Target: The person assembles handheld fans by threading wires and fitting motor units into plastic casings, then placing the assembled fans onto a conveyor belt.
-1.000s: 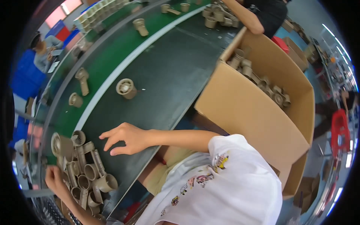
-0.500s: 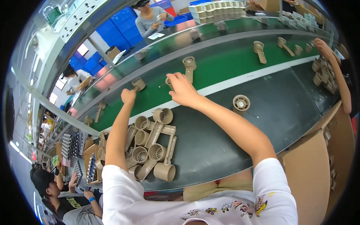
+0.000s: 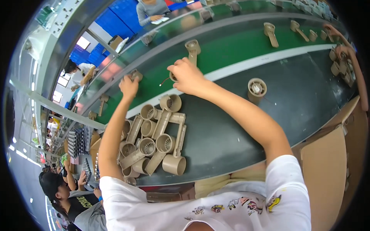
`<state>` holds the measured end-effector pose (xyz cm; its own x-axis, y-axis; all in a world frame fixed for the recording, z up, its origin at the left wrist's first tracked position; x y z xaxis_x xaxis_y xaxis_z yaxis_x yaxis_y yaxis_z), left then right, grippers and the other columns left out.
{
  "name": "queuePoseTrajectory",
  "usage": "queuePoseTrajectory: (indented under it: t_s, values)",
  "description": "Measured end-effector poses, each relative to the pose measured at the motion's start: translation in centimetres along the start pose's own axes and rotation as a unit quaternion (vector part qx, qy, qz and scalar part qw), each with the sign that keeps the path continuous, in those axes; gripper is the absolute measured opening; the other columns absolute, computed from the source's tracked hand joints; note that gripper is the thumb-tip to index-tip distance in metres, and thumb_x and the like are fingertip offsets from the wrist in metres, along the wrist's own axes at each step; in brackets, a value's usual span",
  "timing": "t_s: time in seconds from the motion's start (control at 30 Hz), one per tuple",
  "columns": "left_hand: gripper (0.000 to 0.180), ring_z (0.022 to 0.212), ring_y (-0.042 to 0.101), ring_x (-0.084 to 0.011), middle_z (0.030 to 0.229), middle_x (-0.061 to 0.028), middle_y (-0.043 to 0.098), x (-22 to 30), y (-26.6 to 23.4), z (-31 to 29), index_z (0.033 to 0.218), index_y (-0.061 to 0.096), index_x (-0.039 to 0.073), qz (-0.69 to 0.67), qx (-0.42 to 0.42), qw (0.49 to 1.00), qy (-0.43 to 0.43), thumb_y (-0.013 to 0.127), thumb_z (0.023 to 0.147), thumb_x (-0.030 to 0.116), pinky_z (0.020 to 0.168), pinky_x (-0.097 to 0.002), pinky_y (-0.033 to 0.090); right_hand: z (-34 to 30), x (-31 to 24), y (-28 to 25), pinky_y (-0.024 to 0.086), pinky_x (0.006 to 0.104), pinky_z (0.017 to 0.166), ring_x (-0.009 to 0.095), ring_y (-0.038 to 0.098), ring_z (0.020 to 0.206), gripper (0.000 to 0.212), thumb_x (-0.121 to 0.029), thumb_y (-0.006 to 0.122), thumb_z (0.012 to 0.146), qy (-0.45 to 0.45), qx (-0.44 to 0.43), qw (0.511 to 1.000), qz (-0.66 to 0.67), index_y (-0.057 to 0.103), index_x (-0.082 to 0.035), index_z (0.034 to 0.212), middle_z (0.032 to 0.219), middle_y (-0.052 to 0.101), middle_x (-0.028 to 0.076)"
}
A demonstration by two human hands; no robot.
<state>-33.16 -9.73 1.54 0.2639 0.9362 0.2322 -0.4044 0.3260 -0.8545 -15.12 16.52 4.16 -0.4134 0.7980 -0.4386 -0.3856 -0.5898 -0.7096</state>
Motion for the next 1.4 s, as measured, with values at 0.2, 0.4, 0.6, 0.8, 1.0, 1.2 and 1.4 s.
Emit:
queuePoseTrajectory:
  t_s: [0.2,0.4,0.6,0.8,1.0,1.2,1.4]
  values:
    - [0.049,0.073,0.064,-0.0331,0.067,-0.0194,0.065,13.9,-10.2,-9.0,0.068,0.069,-0.001,0.034,-0.309,0.919,0.242,0.078,0.070,0.047,0.075,-0.0423,0.050,-13.6,-3.1,-9.2,0.046,0.0394,0.090,0.032,0.053,0.102,0.052,-0.011,0.081,0.064,0.156,-0.046,0.974,-0.161,0.063,-0.001,0.112,0.103,0.061,0.014]
    - [0.034,0.067,0.057,-0.0348,0.066,-0.0183,0.062,10.6,-6.2,-11.6,0.061,0.065,0.000,0.009,-0.280,0.929,0.240,0.077,0.071,0.030,0.078,-0.0425,0.044,-21.4,-4.8,-9.0,0.046,0.0409,0.090,0.033,0.049,0.105,0.061,-0.010,0.079,0.069,0.176,0.008,0.980,-0.096,0.055,0.000,0.125,0.115,0.053,0.019]
    - [0.018,0.070,0.058,-0.0183,0.081,-0.0103,0.064,12.2,-12.0,-13.2,0.085,0.062,0.001,-0.557,-0.435,0.704,-0.070,0.059,0.091,0.018,0.061,-0.0296,0.045,-23.8,-4.8,-9.5,0.045,0.0409,0.095,0.036,0.047,0.115,0.066,-0.001,0.074,0.071,0.167,0.034,0.982,0.084,0.050,-0.001,0.132,0.126,0.048,0.019]
    - [0.023,0.053,0.044,-0.0146,0.064,-0.0002,0.044,14.3,-14.7,-23.4,0.100,0.052,0.010,-0.809,-0.503,0.264,-0.149,0.050,0.097,0.033,0.047,-0.0262,0.038,-25.3,-4.4,-9.7,0.047,0.0383,0.093,0.033,0.054,0.110,0.070,0.002,0.076,0.067,0.217,0.087,0.956,0.180,0.051,-0.004,0.133,0.122,0.053,0.016]
    - [0.020,0.047,0.052,-0.0170,0.069,-0.0098,0.058,17.4,-13.0,-31.5,0.104,0.062,-0.004,-0.688,-0.548,0.447,-0.164,0.055,0.093,0.011,0.043,-0.0280,0.043,-26.5,-3.8,-10.7,0.050,0.0357,0.089,0.030,0.061,0.105,0.071,0.001,0.082,0.060,0.216,0.189,0.946,0.150,0.058,-0.006,0.126,0.117,0.061,0.015]
    - [0.016,0.058,0.062,-0.0249,0.070,-0.0184,0.063,22.2,-11.0,-32.9,0.099,0.069,0.000,-0.361,-0.365,0.851,0.109,0.065,0.087,0.009,0.058,-0.0310,0.048,-27.8,-3.8,-13.9,0.051,0.0342,0.086,0.028,0.063,0.100,0.067,-0.003,0.084,0.058,0.192,0.252,0.940,0.128,0.062,-0.003,0.121,0.114,0.063,0.015]
    - [0.017,0.070,0.064,-0.0328,0.081,-0.0181,0.066,23.2,-10.2,-32.6,0.100,0.068,0.002,-0.299,-0.271,0.898,0.177,0.065,0.086,0.011,0.061,-0.0365,0.049,-27.9,-5.7,-15.6,0.052,0.0378,0.079,0.031,0.062,0.095,0.061,-0.004,0.084,0.055,0.097,0.229,0.967,0.057,0.064,-0.002,0.113,0.110,0.063,0.015]
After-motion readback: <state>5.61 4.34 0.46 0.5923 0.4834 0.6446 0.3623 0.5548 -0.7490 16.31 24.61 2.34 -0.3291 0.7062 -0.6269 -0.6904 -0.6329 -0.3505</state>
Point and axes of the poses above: each hand's wrist, its own z-axis towards the middle knuckle, its own y-axis out of the palm, x = y × z, the point moved 1 cm from there along z, towards the middle knuckle
